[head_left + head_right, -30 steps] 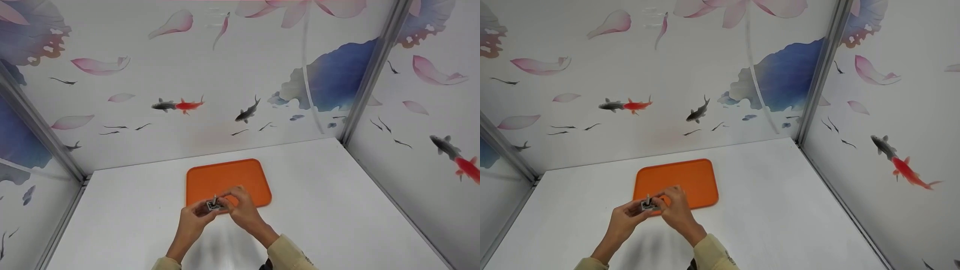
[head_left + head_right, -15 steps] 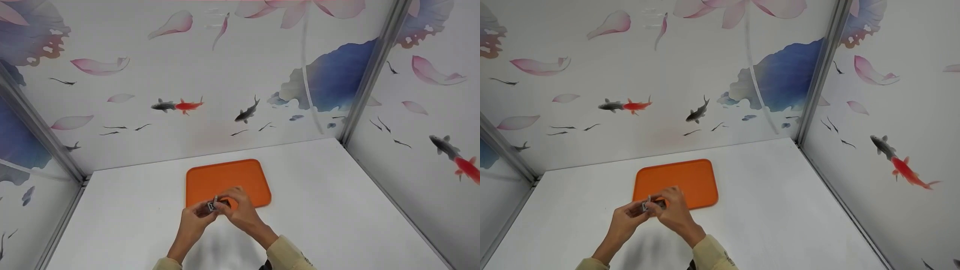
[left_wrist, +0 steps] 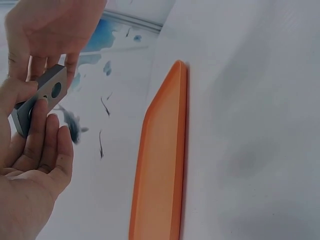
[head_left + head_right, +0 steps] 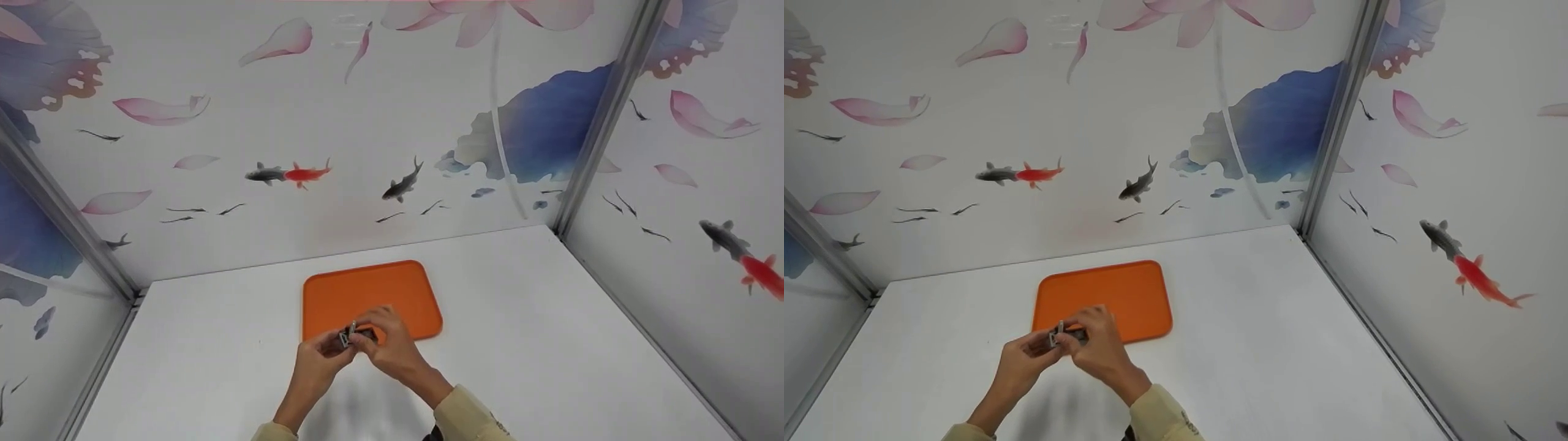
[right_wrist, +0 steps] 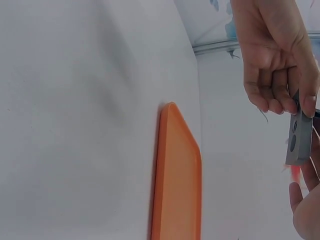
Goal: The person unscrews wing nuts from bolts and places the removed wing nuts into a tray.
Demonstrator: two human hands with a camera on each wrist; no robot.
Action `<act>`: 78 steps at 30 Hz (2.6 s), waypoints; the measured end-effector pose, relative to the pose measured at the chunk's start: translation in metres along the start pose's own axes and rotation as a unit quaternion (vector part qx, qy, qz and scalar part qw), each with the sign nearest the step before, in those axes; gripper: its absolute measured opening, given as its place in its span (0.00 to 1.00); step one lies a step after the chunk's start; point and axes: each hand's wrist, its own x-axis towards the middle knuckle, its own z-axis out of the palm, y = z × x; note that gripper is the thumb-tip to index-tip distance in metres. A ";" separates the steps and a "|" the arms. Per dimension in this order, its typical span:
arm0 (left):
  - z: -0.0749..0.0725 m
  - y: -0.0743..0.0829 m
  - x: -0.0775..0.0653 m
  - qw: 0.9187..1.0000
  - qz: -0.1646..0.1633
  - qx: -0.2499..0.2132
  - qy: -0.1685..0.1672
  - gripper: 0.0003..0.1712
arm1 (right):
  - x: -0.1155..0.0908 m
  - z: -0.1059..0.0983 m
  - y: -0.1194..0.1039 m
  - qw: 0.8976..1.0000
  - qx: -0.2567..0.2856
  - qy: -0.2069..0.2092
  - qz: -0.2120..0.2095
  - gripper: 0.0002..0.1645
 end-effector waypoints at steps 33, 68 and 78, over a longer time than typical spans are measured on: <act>0.002 -0.019 0.005 1.000 -0.013 0.020 0.009 0.24 | -0.002 -0.001 0.008 0.997 -0.052 0.060 -0.020 0.06; 0.003 -0.018 0.002 1.000 -0.005 0.008 0.000 0.23 | -0.004 0.001 0.001 0.999 -0.039 0.002 -0.017 0.13; 0.003 -0.019 0.002 1.000 -0.005 0.010 0.001 0.26 | -0.004 0.001 0.004 0.998 -0.033 0.017 -0.043 0.08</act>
